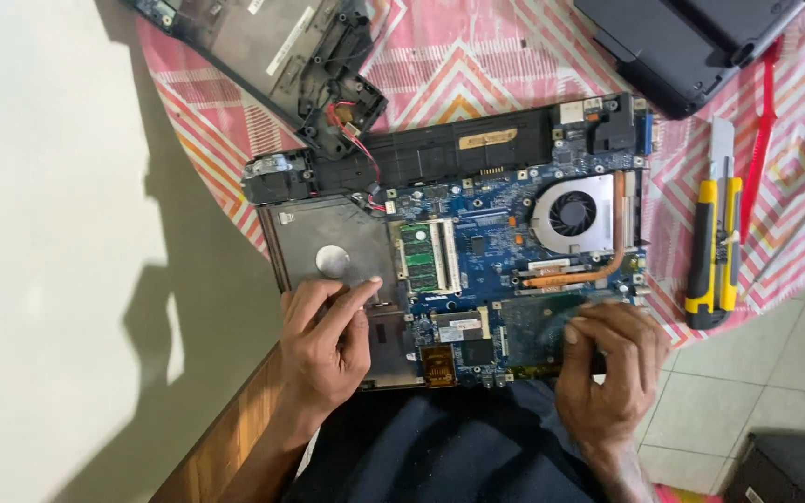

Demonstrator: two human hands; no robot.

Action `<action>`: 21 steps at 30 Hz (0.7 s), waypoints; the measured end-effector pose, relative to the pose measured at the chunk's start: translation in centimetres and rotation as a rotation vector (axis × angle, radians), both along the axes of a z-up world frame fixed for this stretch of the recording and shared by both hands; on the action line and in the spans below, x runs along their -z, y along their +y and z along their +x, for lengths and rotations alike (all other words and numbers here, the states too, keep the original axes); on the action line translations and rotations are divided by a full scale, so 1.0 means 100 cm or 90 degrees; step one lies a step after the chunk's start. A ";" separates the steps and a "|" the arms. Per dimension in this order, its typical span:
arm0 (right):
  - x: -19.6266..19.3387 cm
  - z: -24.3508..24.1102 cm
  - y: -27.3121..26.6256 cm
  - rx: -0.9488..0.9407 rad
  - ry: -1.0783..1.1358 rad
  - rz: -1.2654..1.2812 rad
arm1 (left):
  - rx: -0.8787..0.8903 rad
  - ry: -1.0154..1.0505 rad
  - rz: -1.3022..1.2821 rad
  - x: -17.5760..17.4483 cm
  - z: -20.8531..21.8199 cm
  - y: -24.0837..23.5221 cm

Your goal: The person uses a screwdriver to remove screws from a laptop motherboard and then disconnects several internal cables. The work is performed on a patterned cloth surface with other laptop parts nearby.

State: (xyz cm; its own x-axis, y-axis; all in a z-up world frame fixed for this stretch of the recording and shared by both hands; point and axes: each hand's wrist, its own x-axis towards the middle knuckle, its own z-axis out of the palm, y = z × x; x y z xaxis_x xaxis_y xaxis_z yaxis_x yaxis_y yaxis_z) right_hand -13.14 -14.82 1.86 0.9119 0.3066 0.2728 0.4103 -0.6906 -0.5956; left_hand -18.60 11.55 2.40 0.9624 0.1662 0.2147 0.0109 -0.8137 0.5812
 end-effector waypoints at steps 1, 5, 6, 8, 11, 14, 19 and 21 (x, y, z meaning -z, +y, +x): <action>0.000 0.001 0.000 0.041 -0.007 0.004 | -0.010 0.001 0.009 -0.001 0.002 0.001; 0.003 -0.004 -0.001 0.119 0.012 0.010 | -0.007 0.011 0.001 0.009 0.001 -0.004; 0.003 -0.004 -0.001 0.115 0.012 0.012 | -0.010 0.011 0.002 0.007 0.001 -0.006; 0.004 -0.005 -0.001 0.116 0.018 0.010 | 0.018 0.045 -0.011 0.005 0.001 -0.009; 0.007 -0.008 0.001 0.126 0.017 0.049 | 0.021 0.026 -0.020 0.005 0.003 -0.009; 0.009 -0.009 0.001 0.125 0.018 0.035 | 0.029 0.030 -0.027 0.010 0.001 -0.007; 0.007 -0.007 0.003 0.147 0.012 -0.003 | 0.036 0.018 -0.020 0.012 0.001 -0.005; 0.002 0.002 0.007 0.153 0.006 -0.031 | 0.037 0.022 -0.016 0.011 0.001 -0.005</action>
